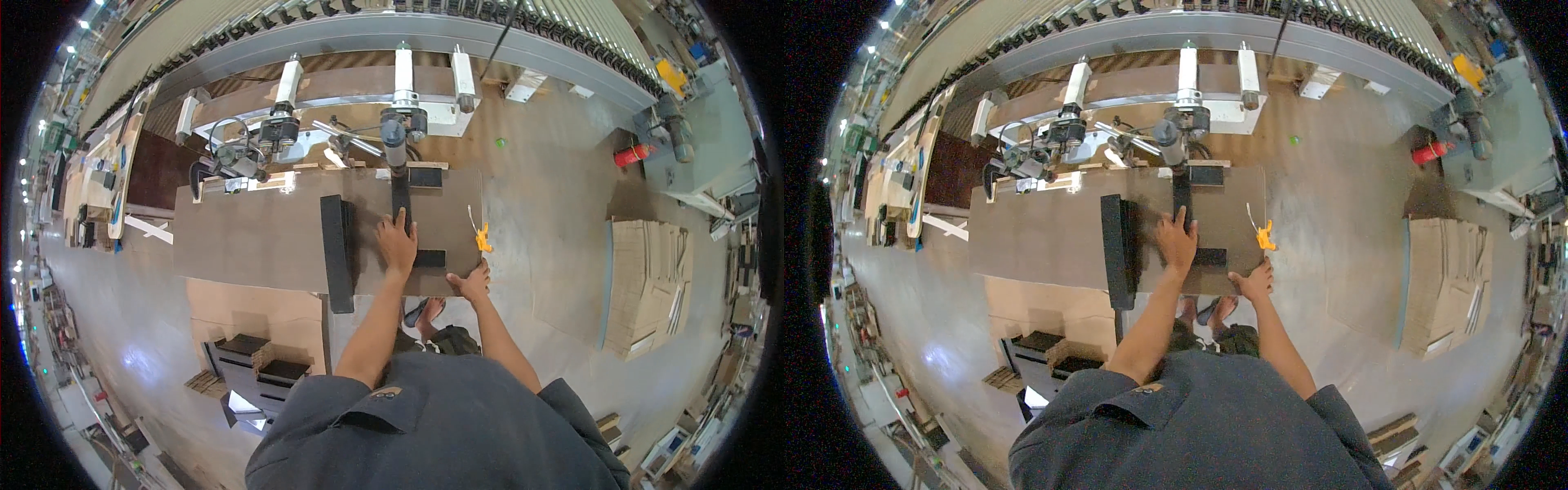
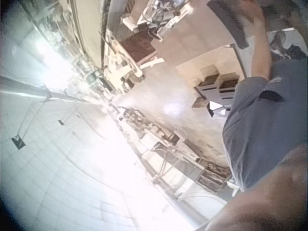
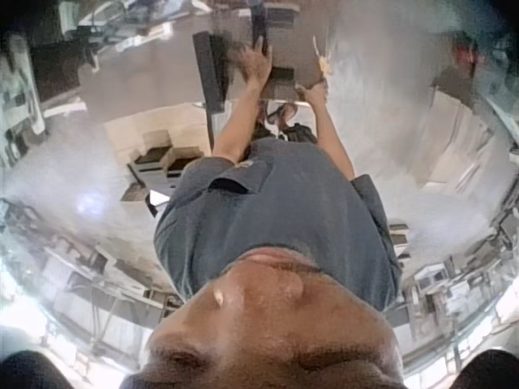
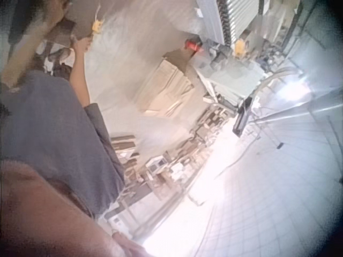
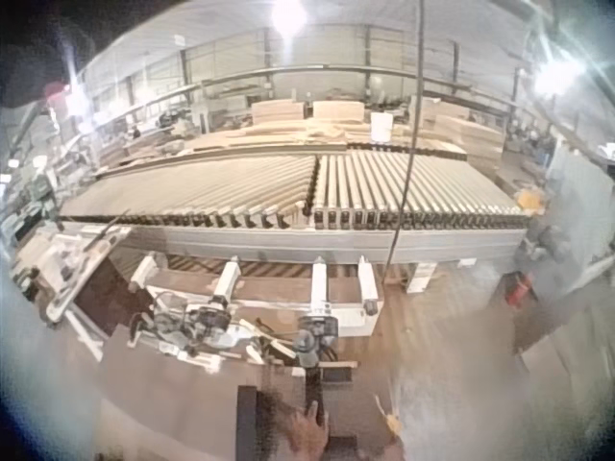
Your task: The person picks up several black rectangular wooden pieces and places them into a vertical metal jig on a workbench. They align the pieces against the guide and then move the stack along the table towards the machinery.
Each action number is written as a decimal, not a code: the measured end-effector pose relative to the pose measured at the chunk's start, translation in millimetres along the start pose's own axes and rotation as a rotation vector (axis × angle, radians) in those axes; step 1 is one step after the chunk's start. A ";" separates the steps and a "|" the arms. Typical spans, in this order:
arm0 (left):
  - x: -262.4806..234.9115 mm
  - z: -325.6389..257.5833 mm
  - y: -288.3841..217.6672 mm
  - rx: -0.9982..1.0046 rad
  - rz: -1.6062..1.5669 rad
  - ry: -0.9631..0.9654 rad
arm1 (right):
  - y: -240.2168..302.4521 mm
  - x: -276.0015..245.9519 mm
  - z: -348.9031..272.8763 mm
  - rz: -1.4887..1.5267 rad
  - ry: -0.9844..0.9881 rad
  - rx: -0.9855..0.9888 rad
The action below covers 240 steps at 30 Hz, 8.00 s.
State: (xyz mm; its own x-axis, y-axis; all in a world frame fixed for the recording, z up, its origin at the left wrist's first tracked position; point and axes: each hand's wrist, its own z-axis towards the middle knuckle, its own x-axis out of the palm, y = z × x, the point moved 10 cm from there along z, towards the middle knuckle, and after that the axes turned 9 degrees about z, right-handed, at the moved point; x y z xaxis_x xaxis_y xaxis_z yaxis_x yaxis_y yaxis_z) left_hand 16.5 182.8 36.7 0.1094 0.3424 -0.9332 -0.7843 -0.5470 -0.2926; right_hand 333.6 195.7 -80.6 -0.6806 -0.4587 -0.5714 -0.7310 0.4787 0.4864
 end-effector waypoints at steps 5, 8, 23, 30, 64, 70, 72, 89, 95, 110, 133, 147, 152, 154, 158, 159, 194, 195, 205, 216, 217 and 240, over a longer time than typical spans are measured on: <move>1.6 0.0 9.4 0.004 -0.054 -0.004 | 3.9 0.9 -2.8 -0.017 -0.015 -0.027; 10.1 -0.4 17.2 -0.040 -0.100 0.010 | 2.9 -1.5 -0.3 -0.023 -0.040 -0.061; 7.9 -72.0 52.2 -0.091 -0.196 0.116 | 36.1 2.9 -16.4 0.169 0.036 -0.227; 11.3 -113.7 75.9 0.103 -0.355 0.139 | 10.6 -6.4 -11.4 0.005 -0.081 -0.077; 19.6 -84.4 81.8 -0.029 -0.192 0.249 | 6.7 -2.3 35.1 0.015 -0.075 -0.146; -8.0 -69.6 71.2 0.087 -0.233 -0.010 | 18.1 -3.9 32.3 0.053 -0.063 -0.101; -9.0 -76.8 72.4 0.054 -0.230 0.025 | 12.0 -3.3 28.0 0.058 -0.053 -0.081; -24.5 -104.7 67.4 0.041 -0.296 0.068 | -14.2 3.9 29.1 -0.032 -0.032 -0.132; -29.7 -96.1 46.7 -0.083 -0.103 0.009 | -20.8 12.6 30.6 -0.054 -0.046 -0.081; -19.7 -40.1 33.1 -0.264 -0.031 0.183 | -18.9 5.7 34.2 -0.064 -0.091 -0.207; -21.4 1.9 5.8 0.432 0.257 0.216 | 13.2 6.5 -10.6 -0.017 0.000 -0.062; -25.4 -40.6 36.8 -0.291 -0.168 0.255 | 3.4 1.8 -4.8 0.011 -0.027 -0.042; -2.9 -4.7 37.9 -0.319 -0.089 0.201 | 1.3 1.4 -0.6 -0.014 -0.043 -0.014; 6.1 -0.9 37.4 -0.276 -0.066 0.190 | 2.2 5.5 -1.0 -0.016 -0.011 0.007; 1.5 -16.1 20.4 -0.113 -0.152 0.139 | -3.5 -2.7 4.2 -0.042 -0.058 0.034; 2.5 -25.1 23.7 -0.094 -0.125 0.185 | -4.2 -1.6 3.3 -0.031 -0.044 0.004; 23.6 -96.7 70.9 -0.031 -0.407 0.217 | 0.7 0.3 -0.7 -0.053 -0.032 0.023; 24.0 -97.2 70.4 -0.024 -0.405 0.221 | 0.4 0.6 -0.3 -0.068 -0.031 0.019; 11.2 -44.1 34.8 -0.132 -0.112 0.212 | 6.7 -2.9 -7.0 -0.018 -0.005 0.030; 26.0 -82.0 66.5 0.025 -0.346 0.239 | 5.5 3.0 -3.6 -0.046 0.012 0.035; 20.6 -86.0 64.1 0.036 -0.353 0.241 | 1.8 3.1 -3.0 -0.082 0.006 0.042; 12.7 -88.7 75.0 0.075 -0.223 0.146 | -9.4 6.4 3.5 -0.068 -0.002 0.054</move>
State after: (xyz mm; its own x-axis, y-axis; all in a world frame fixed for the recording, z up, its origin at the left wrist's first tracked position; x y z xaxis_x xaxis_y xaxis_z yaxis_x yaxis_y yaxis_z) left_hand 13.2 78.4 -15.7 0.3669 0.3312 -0.8693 -0.7733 -0.4108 -0.4829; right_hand 336.3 190.9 -91.2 -0.6295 -0.4896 -0.6034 -0.7714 0.4866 0.4100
